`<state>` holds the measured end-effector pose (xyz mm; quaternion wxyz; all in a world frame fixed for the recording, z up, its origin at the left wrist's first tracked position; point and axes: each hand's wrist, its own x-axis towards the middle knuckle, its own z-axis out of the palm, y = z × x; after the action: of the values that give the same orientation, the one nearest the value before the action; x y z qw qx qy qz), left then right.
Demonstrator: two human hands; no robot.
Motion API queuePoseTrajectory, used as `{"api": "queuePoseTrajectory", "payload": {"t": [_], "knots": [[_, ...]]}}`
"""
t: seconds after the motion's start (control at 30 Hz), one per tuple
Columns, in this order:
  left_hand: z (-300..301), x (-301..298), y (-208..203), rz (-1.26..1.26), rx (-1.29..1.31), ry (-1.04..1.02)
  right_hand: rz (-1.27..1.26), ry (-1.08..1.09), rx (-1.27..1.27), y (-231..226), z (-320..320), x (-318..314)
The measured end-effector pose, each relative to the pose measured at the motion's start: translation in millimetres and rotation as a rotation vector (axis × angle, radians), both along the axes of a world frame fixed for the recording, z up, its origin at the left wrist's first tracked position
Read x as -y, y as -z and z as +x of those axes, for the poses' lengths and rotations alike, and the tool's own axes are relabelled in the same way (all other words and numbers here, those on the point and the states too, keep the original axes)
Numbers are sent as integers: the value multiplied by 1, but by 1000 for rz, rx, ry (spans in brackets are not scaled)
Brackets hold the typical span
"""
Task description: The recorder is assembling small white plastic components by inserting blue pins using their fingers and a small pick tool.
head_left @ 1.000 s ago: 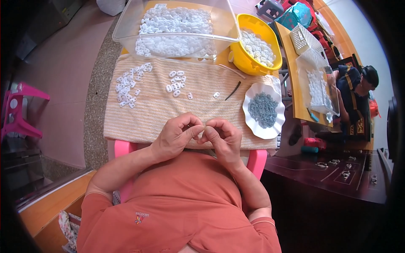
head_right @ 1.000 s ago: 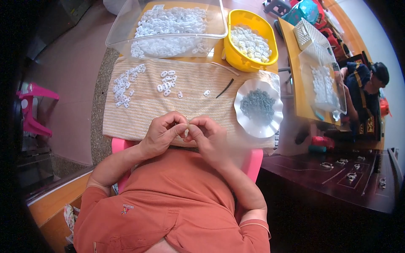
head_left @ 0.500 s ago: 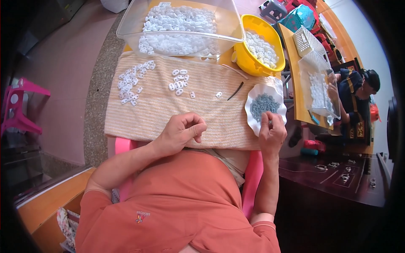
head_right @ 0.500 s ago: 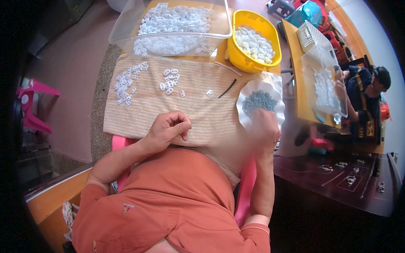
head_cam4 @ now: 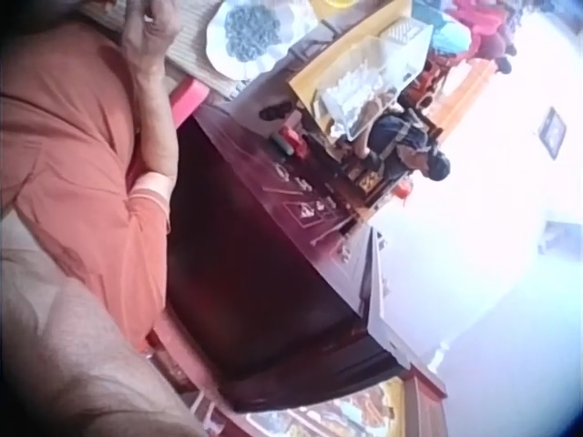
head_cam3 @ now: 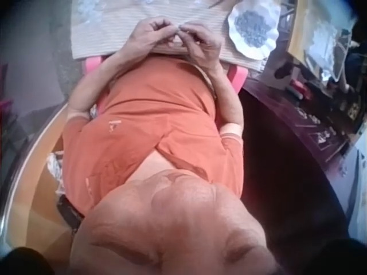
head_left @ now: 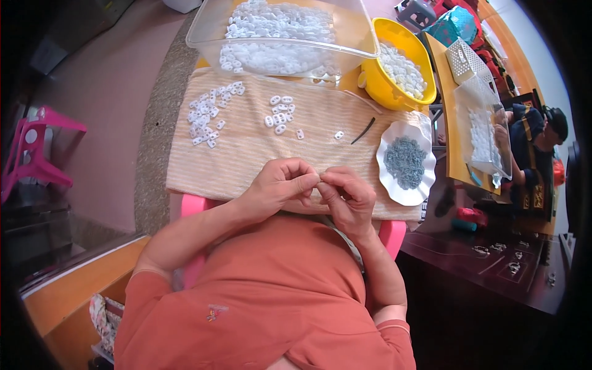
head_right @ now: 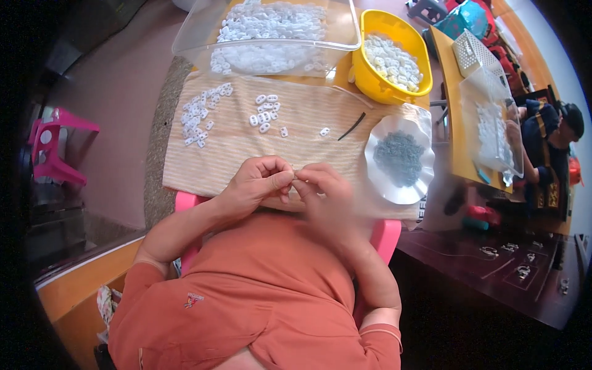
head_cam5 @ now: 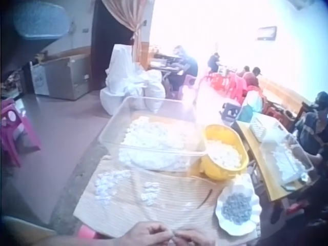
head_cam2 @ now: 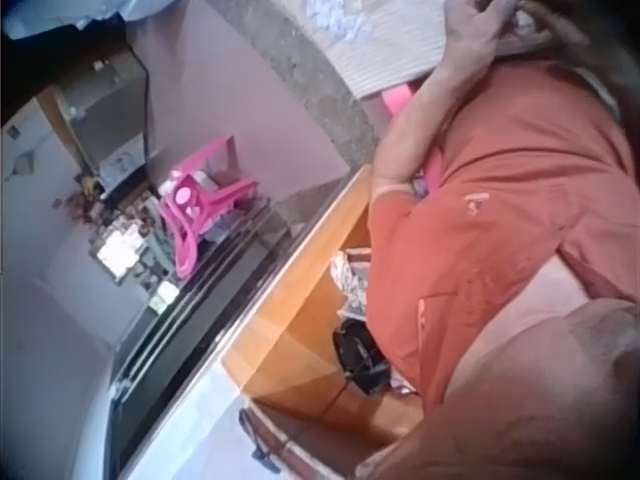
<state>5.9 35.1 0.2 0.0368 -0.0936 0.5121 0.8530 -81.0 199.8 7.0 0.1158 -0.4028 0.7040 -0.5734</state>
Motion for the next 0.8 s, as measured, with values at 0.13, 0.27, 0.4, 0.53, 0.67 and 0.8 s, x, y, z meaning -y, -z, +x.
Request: {"api": "queuePoseTrajectory", "payload": {"t": [0.13,0.27,0.4,0.53,0.67,0.8], "knots": [[-1,1,1,34,-3,-1,-1,26,60,2,1,3],[0,2,3,78,22,1,31,19,52,6,-2,3],[0,4,3,147,52,-10,-25,47,233,8,-1,6],[-1,5,1,254,88,-31,-114,76,417,13,-5,4],[-1,6,3,282,87,-40,-124,39,451,16,-6,4],[-2,7,0,283,88,-53,-117,30,429,16,-6,5]]}}
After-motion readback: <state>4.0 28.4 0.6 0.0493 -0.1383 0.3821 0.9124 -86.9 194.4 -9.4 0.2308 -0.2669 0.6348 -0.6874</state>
